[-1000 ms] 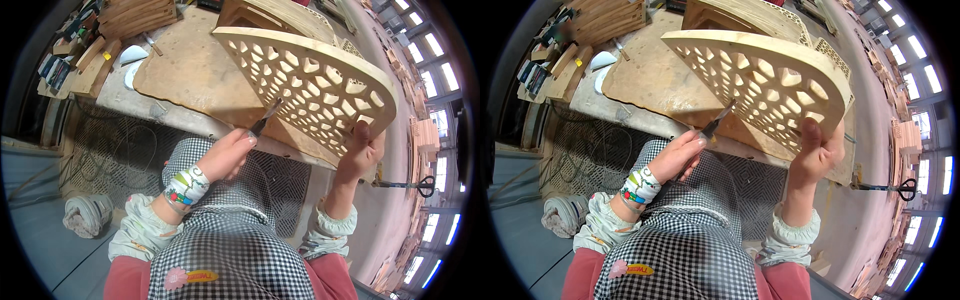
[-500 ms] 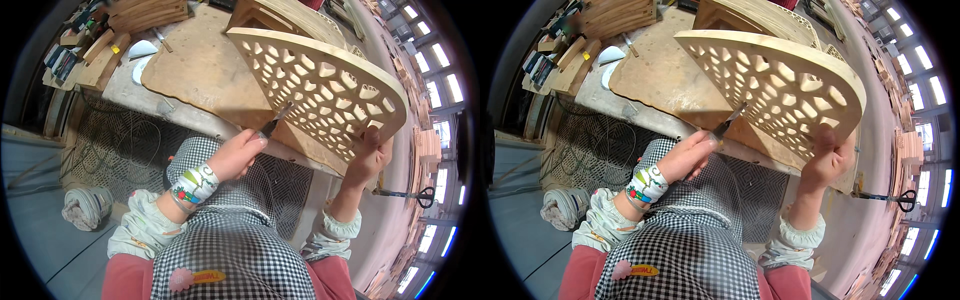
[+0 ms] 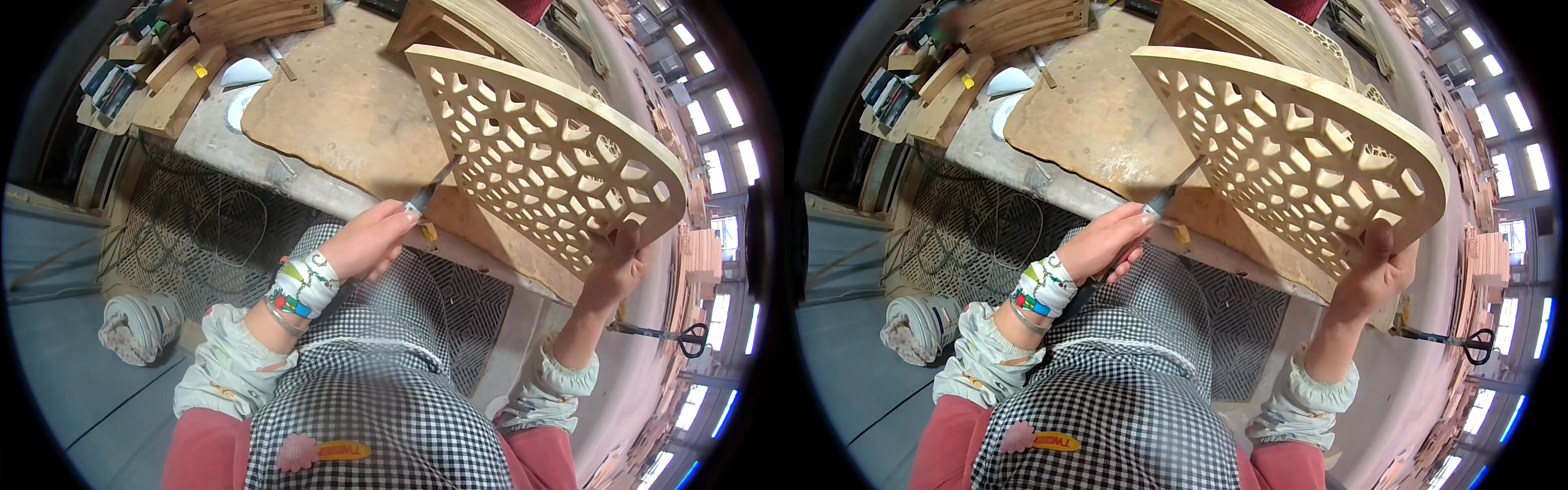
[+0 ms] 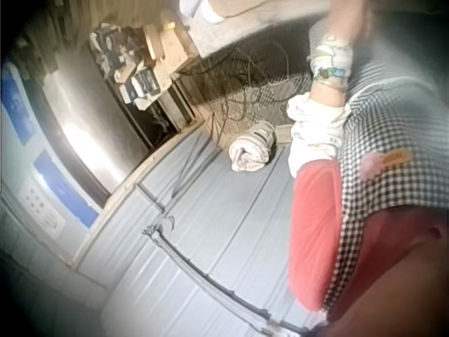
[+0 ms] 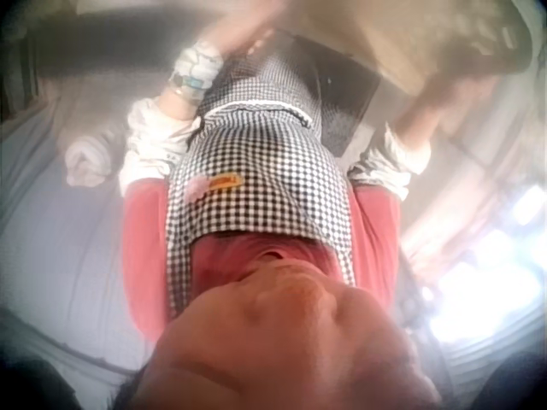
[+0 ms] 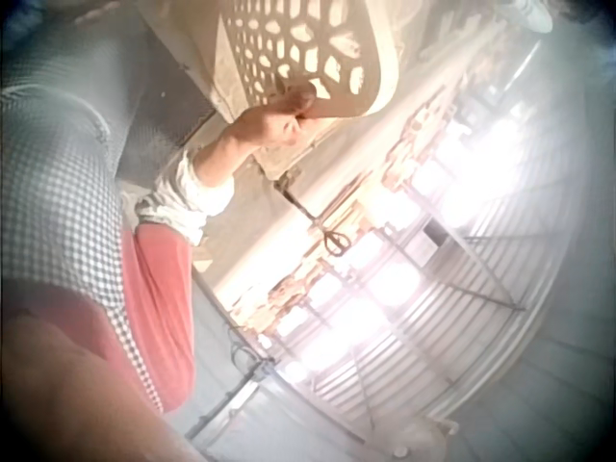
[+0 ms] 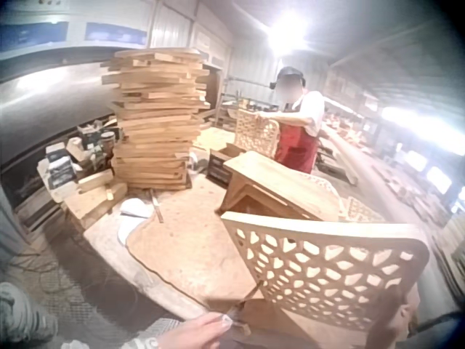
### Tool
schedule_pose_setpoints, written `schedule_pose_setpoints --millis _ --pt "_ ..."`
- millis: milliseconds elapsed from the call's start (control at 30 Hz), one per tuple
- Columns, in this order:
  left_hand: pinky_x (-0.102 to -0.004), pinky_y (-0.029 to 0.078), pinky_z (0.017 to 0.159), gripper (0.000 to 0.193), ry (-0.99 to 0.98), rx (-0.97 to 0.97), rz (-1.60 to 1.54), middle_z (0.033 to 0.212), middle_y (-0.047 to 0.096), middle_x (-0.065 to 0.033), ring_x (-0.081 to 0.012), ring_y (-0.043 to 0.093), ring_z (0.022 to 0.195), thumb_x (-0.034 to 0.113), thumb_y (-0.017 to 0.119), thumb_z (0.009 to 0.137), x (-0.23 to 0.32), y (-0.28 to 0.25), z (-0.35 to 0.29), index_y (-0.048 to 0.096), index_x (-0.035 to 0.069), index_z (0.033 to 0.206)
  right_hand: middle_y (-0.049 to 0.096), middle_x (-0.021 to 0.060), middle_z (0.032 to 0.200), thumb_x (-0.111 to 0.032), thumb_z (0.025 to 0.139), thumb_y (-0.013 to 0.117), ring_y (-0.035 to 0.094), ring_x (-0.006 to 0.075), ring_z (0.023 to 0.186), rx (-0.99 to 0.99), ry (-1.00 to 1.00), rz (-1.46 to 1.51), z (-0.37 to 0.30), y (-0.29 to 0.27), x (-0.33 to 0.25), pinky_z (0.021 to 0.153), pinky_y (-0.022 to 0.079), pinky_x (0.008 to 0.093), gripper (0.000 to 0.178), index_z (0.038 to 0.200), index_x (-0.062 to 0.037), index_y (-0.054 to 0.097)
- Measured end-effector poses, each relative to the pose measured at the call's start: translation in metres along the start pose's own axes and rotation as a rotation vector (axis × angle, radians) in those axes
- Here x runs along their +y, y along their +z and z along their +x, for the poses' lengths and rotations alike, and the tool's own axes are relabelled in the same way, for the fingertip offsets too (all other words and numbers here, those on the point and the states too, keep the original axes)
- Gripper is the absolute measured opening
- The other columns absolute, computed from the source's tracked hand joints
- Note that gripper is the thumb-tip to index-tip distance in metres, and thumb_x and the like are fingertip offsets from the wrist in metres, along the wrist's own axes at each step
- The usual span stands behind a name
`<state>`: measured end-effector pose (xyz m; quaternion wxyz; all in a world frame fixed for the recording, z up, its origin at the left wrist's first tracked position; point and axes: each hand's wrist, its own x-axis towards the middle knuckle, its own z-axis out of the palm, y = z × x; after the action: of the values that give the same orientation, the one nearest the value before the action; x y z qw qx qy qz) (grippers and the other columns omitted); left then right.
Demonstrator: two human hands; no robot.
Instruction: The person cleans edges of a decorative wooden panel with a tool and then fits it into a wooden frame at a workshop table.
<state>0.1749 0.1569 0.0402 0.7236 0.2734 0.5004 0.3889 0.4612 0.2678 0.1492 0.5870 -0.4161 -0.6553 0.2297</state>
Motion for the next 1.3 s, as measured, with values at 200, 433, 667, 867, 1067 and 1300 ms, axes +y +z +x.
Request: schedule_pose_setpoints --millis 200,433,667,867,1067,1300 --pt "-0.0203 0.039 0.037 0.037 -0.008 0.005 0.036 0.066 0.048 0.0029 -0.0039 0.044 0.045 0.041 0.045 0.107 0.0 0.002 0.011 0.05 0.006 0.12 0.068 0.0085 0.097 -0.032 0.104 0.061 0.066 0.0131 0.082 -0.041 0.001 0.025 0.011 -0.011 0.015 0.067 0.06 0.0279 0.039 0.118 0.0042 0.063" --pt "-0.0205 0.039 0.036 0.046 -0.01 0.019 0.024 0.068 0.048 0.0023 -0.0041 0.045 0.046 0.044 0.045 0.107 0.002 0.005 0.021 0.048 0.004 0.13 0.069 0.0096 0.098 -0.03 0.104 0.06 0.067 0.0142 0.084 -0.052 -0.049 -0.001 0.009 -0.009 0.014 0.069 0.058 0.0274 0.037 0.116 0.0049 0.064" --pt "-0.022 0.037 0.037 0.045 0.022 0.002 -0.005 0.068 0.048 0.0017 -0.006 0.044 0.046 0.043 0.047 0.105 -0.011 0.0 0.02 0.049 0.003 0.126 0.07 0.0081 0.093 -0.027 0.104 0.061 0.068 0.0146 0.081 -0.049 -0.087 -0.044 0.012 -0.006 0.013 0.064 0.057 0.0266 0.031 0.115 0.002 0.064" --pt "-0.0233 0.037 0.037 0.041 0.031 0.007 -0.013 0.069 0.049 0.0007 -0.0072 0.043 0.045 0.039 0.047 0.105 -0.018 -0.005 -0.006 0.051 0.003 0.124 0.069 0.007 0.09 -0.028 0.104 0.06 0.066 0.0128 0.079 -0.05 -0.1 -0.121 0.007 0.003 0.003 0.066 0.053 0.0235 0.028 0.108 0.0 0.064" --pt "-0.0205 0.039 0.037 0.034 0.117 -0.033 -0.061 0.068 0.052 0.0011 -0.0052 0.047 0.045 0.034 0.044 0.108 -0.008 -0.006 -0.043 0.05 0.003 0.121 0.069 0.0085 0.094 -0.03 0.104 0.06 0.067 0.0131 0.076 -0.106 -0.126 -0.123 0.002 -0.002 0.002 0.058 0.053 0.0221 0.034 0.115 0.0013 0.064" --pt "-0.0196 0.04 0.037 0.028 0.083 0.002 -0.029 0.068 0.051 0.0021 -0.0044 0.047 0.045 0.036 0.046 0.107 0.002 -0.002 -0.029 0.048 0.008 0.108 0.068 0.0082 0.093 -0.031 0.104 0.061 0.066 0.0134 0.077 -0.115 -0.135 -0.104 0.002 0.004 -0.004 0.061 0.052 0.024 0.033 0.111 0.001 0.064"
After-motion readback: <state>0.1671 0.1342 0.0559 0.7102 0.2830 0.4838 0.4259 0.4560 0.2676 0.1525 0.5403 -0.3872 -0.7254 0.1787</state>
